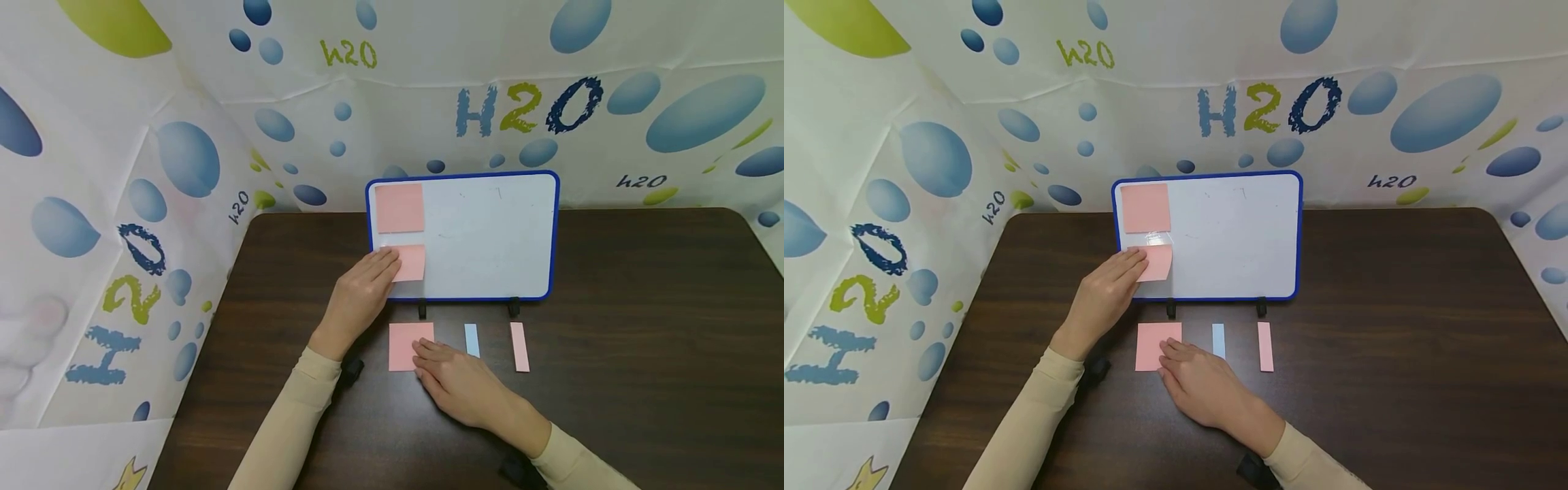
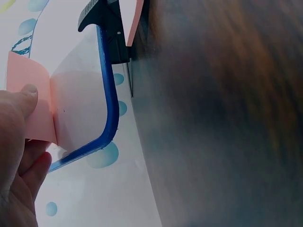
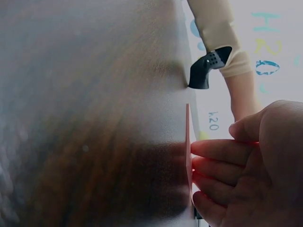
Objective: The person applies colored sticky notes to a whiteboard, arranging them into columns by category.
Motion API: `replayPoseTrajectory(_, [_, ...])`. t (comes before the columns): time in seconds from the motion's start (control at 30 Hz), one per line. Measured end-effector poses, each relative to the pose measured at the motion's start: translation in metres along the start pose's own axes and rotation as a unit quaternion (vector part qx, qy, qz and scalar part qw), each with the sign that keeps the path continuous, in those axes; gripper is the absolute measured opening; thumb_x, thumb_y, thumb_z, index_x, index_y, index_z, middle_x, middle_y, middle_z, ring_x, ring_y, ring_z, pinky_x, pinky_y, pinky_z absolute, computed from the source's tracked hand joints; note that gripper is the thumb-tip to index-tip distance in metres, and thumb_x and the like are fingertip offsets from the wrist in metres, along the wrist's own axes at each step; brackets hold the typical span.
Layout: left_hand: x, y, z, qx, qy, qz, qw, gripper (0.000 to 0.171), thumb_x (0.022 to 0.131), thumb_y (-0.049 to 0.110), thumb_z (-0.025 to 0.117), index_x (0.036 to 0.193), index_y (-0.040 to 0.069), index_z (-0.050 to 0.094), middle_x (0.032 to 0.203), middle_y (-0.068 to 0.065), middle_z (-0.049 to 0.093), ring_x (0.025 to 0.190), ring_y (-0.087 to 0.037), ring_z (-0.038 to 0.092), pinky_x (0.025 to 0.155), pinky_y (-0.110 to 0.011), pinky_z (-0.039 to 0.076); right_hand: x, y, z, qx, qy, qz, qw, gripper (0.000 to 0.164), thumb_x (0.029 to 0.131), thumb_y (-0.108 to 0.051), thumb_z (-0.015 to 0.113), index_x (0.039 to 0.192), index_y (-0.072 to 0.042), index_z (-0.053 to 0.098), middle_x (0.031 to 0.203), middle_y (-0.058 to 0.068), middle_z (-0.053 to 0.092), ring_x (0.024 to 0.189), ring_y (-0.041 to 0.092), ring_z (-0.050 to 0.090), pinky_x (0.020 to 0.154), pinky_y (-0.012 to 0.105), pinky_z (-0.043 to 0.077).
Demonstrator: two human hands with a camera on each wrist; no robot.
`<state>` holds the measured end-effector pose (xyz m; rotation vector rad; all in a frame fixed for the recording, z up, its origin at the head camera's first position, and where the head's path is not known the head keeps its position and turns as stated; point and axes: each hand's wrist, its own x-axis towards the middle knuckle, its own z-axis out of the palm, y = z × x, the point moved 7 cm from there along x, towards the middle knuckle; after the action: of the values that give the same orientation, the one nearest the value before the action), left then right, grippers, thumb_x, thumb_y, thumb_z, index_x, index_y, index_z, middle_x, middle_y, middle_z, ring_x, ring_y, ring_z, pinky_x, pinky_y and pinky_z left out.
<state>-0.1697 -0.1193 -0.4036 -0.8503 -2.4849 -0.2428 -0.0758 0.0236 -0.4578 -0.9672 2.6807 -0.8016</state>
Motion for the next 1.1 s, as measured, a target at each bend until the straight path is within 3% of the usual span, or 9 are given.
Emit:
replayPoseTrajectory(0.77, [-0.0003, 0.001, 0.0011, -0.007, -0.01, -0.011, 0.9999, 0.042, 0.089, 0.009, 0.079, 0.129, 0.003, 0.07, 0.135, -0.013, 0.068, 0.128, -0.026, 0.065, 0.111, -0.039, 0.049, 0.001, -0.0058, 0.0003, -0.034, 0.019, -0.007, 0.999, 0.037, 0.106, -0.028, 0.053, 0.133, -0.007, 0.068, 0.144, 0.009, 0.062, 0.136, 0.022, 0.058, 0.111, 0.042, 0.05])
replayPoseTrajectory(1.1, [0.001, 0.0006, 0.0022, -0.005, -0.017, -0.017, 0.9997, 0.039, 0.091, 0.009, 0.076, 0.129, 0.003, 0.07, 0.135, -0.012, 0.068, 0.128, -0.026, 0.065, 0.112, -0.039, 0.049, 0.005, -0.0033, -0.0041, -0.004, 0.054, 0.004, 0.999, 0.036, 0.105, -0.026, 0.054, 0.13, -0.005, 0.07, 0.138, 0.009, 0.067, 0.131, 0.022, 0.062, 0.107, 0.042, 0.054])
